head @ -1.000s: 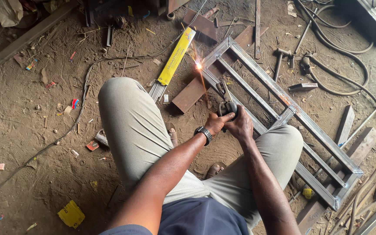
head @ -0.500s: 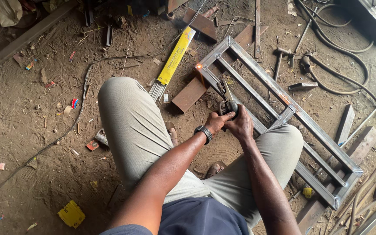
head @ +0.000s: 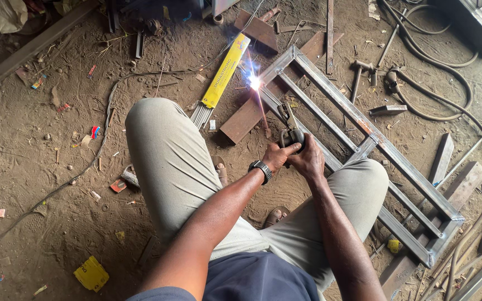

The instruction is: The person welds a rectangular metal frame using a handheld welding torch. They sit on the ground, hold the frame with one hand, and apply welds to the joints and crossbars with the other hand.

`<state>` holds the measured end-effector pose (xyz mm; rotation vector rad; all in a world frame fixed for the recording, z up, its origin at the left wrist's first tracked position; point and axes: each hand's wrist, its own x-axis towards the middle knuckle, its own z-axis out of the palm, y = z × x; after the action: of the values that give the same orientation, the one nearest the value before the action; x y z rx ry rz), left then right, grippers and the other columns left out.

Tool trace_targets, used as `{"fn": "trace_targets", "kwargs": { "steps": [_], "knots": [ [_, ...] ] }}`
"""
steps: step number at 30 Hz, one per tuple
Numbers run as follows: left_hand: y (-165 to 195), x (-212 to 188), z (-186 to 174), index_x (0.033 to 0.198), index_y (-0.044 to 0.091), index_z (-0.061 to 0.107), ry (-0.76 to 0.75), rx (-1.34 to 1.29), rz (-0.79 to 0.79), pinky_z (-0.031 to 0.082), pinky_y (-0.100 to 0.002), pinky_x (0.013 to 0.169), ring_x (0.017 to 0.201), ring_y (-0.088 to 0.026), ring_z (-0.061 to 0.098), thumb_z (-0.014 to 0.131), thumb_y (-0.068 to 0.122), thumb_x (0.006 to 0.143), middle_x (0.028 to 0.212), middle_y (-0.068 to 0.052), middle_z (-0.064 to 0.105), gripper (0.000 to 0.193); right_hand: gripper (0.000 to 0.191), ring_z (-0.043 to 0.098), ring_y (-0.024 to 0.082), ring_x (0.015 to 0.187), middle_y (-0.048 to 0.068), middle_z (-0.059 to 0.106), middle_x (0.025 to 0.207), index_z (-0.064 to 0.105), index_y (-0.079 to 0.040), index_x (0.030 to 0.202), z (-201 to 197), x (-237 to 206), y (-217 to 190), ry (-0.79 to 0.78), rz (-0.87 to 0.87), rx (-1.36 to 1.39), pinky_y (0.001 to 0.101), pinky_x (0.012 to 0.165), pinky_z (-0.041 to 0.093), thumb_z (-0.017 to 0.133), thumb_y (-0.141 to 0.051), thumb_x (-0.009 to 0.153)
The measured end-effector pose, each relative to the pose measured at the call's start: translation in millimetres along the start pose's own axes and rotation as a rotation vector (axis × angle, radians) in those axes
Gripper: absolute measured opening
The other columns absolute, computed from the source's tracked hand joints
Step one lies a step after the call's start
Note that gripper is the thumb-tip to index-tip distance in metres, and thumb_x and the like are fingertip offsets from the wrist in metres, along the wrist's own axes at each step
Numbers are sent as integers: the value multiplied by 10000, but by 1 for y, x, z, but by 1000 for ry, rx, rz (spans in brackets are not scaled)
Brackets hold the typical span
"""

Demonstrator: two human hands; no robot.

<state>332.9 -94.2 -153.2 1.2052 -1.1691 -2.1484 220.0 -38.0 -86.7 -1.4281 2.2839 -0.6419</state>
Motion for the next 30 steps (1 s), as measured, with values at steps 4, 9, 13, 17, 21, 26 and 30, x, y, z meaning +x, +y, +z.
{"fn": "trace_targets", "kwargs": {
  "steps": [4,9,13,17,21,26,30],
  "knots": [
    [0,0,0,1067,25,744,-8,-26,38,571,-282,604,736,-142,702,796,426,833,895,-84,750,467,740,736,310,809,174,722,936,582,-29,1203,0,0,2,-15,-8,65,457,717,597,893,-264,573],
    [3,1,1,1075,3,726,-7,-4,51,573,-296,586,710,-157,694,792,425,835,888,-106,742,490,720,732,300,837,168,715,984,571,-27,1265,3,1,6,36,-64,16,466,708,599,883,-301,677],
    [3,-1,0,1064,11,725,-7,-32,32,569,-298,581,703,-156,694,796,422,824,874,-97,740,482,724,728,310,872,178,718,1002,574,-39,1277,5,1,6,16,-31,4,476,740,592,889,-301,679],
    [2,0,-1,1042,17,734,-7,-16,15,565,-288,584,703,-149,694,798,432,831,862,-91,739,471,750,729,312,896,176,724,1009,575,-51,1287,4,2,4,1,15,-9,479,763,590,898,-306,660],
    [1,1,-1,1032,27,737,-3,-30,32,543,-300,574,701,-151,677,805,415,834,868,-89,732,441,737,732,310,901,174,725,1008,577,-54,1289,4,1,4,13,-2,5,478,767,592,895,-297,669],
    [1,0,0,1042,57,749,3,-5,52,548,-290,599,736,-132,680,786,403,842,882,-59,734,401,701,736,308,883,170,725,985,574,-51,1283,4,1,3,11,-18,-1,478,742,593,877,-285,696],
    [4,-2,0,1064,46,740,6,-11,52,553,-285,601,744,-133,678,792,399,847,892,-61,728,417,674,736,310,870,173,724,970,582,-51,1256,3,1,0,5,-5,-2,482,728,588,880,-292,700]
  ]
}}
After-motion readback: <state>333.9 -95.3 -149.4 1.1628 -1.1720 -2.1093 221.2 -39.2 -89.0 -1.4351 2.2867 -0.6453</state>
